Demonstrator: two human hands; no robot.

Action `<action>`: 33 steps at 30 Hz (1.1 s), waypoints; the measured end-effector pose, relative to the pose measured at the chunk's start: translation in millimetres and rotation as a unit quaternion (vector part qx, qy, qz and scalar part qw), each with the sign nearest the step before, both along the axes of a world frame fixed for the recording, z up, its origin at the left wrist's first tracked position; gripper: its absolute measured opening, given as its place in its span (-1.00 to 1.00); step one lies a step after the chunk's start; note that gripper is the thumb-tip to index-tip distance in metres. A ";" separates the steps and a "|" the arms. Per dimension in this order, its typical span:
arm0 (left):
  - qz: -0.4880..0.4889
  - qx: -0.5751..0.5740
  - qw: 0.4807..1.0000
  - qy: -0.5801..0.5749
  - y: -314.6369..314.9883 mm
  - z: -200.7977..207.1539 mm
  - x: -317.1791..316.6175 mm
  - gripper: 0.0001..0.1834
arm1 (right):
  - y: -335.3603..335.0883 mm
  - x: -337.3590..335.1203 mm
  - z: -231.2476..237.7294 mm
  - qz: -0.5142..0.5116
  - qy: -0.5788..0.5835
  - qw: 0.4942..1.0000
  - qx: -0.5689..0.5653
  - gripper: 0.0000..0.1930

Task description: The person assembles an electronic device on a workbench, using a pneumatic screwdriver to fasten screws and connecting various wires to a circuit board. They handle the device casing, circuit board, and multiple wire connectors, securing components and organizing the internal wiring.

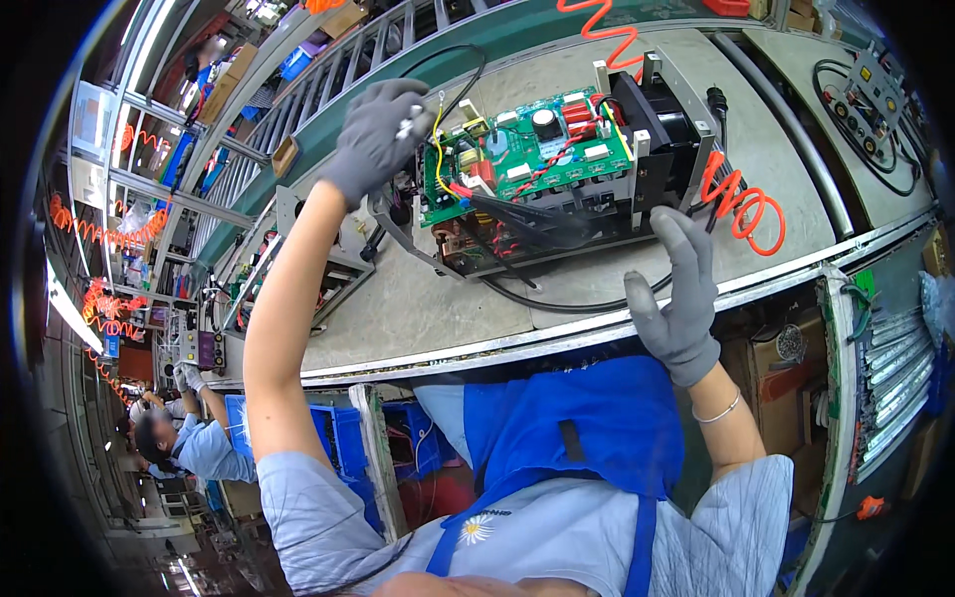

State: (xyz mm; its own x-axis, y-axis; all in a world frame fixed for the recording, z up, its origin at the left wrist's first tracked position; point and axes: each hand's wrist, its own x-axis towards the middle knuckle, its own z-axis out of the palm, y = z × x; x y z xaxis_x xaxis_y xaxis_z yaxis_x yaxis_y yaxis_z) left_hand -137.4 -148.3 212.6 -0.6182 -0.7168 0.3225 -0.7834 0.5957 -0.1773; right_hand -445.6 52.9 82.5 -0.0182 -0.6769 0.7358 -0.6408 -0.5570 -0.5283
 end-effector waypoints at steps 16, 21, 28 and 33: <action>0.050 0.256 0.947 0.187 -73.2 -16.4 -4.3 -0.01 | -69.8 13.7 71.5 0.054 0.150 0.986 -0.049 -0.73; 0.251 0.201 0.946 0.043 -64.4 -14.5 -6.0 0.01 | -103.1 19.6 77.7 0.051 0.467 0.883 0.027 -0.72; 0.192 0.310 0.931 0.021 -100.0 -28.9 12.5 -0.18 | -64.6 47.0 87.0 0.066 0.285 0.952 -0.085 -0.68; 0.099 0.371 0.877 0.289 -77.7 -8.5 20.6 -0.17 | -103.7 99.4 109.7 0.167 0.287 0.939 -0.087 -0.69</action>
State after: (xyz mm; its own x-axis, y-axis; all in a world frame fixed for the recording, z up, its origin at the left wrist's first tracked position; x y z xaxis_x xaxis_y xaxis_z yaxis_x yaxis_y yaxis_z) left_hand -116.7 -226.0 204.1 -0.3450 -0.9367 -0.0605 -0.7159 0.2209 0.6624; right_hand -346.2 -50.7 192.2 0.6073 -0.4421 0.6601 -0.5658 -0.8240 -0.0313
